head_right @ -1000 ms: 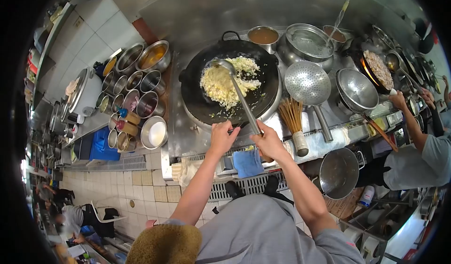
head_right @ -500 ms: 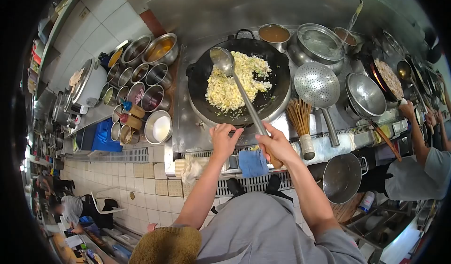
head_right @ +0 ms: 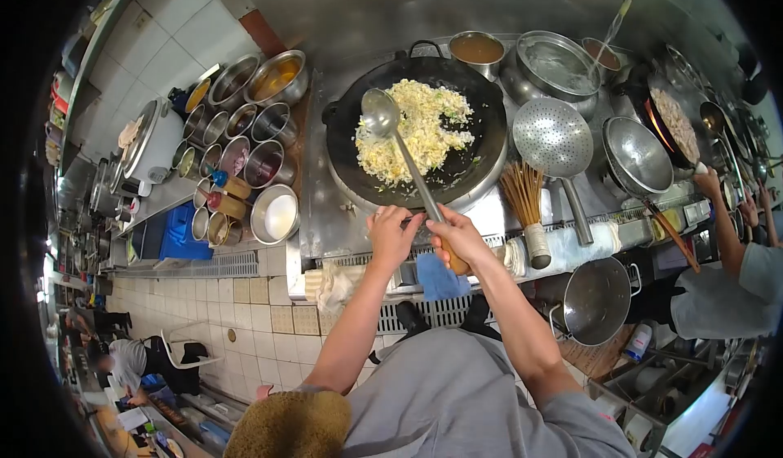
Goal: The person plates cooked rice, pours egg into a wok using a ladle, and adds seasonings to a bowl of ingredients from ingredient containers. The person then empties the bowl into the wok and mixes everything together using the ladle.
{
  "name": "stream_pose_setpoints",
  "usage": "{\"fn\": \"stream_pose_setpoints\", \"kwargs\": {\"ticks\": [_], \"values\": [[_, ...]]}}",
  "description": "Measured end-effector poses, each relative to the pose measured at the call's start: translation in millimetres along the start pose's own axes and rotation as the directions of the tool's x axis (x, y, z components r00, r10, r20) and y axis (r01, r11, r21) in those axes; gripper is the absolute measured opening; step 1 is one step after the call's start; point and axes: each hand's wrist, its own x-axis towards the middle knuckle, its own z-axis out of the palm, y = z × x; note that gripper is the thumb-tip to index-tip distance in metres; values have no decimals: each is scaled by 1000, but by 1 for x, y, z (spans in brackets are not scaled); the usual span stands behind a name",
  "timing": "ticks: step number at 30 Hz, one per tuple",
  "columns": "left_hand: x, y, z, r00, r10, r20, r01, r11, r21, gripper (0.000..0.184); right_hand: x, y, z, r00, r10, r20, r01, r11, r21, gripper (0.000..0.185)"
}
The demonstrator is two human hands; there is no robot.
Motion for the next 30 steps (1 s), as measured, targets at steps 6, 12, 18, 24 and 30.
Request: {"fn": "stream_pose_setpoints", "kwargs": {"ticks": [6, 12, 18, 24, 30], "values": [[1, 1, 1, 998, -46, 36, 46, 999, -2, 30, -31, -3, -15, 996, -24, -82, 26, 999, 20, 61], [-3, -1, 2, 999, -40, 27, 40, 999, -6, 33, -35, 1, -4, 974, -186, -131, 149, 957, -251, 59], [-4, -2, 6, 999, -38, -8, 38, 999, 7, 32, -31, 15, -21, 998, 4, -66, -2, 999, 34, 57], [-1, 3, 0, 999, -34, -1, 34, 999, 29, 31, -65, 2, -1, 999, -5, -47, 6, 1000, 18, 56], [-3, -1, 4, 999, -34, -1, 34, 999, 16, 32, -38, 23, -10, 994, -54, -99, 38, 987, -157, 57]]}}
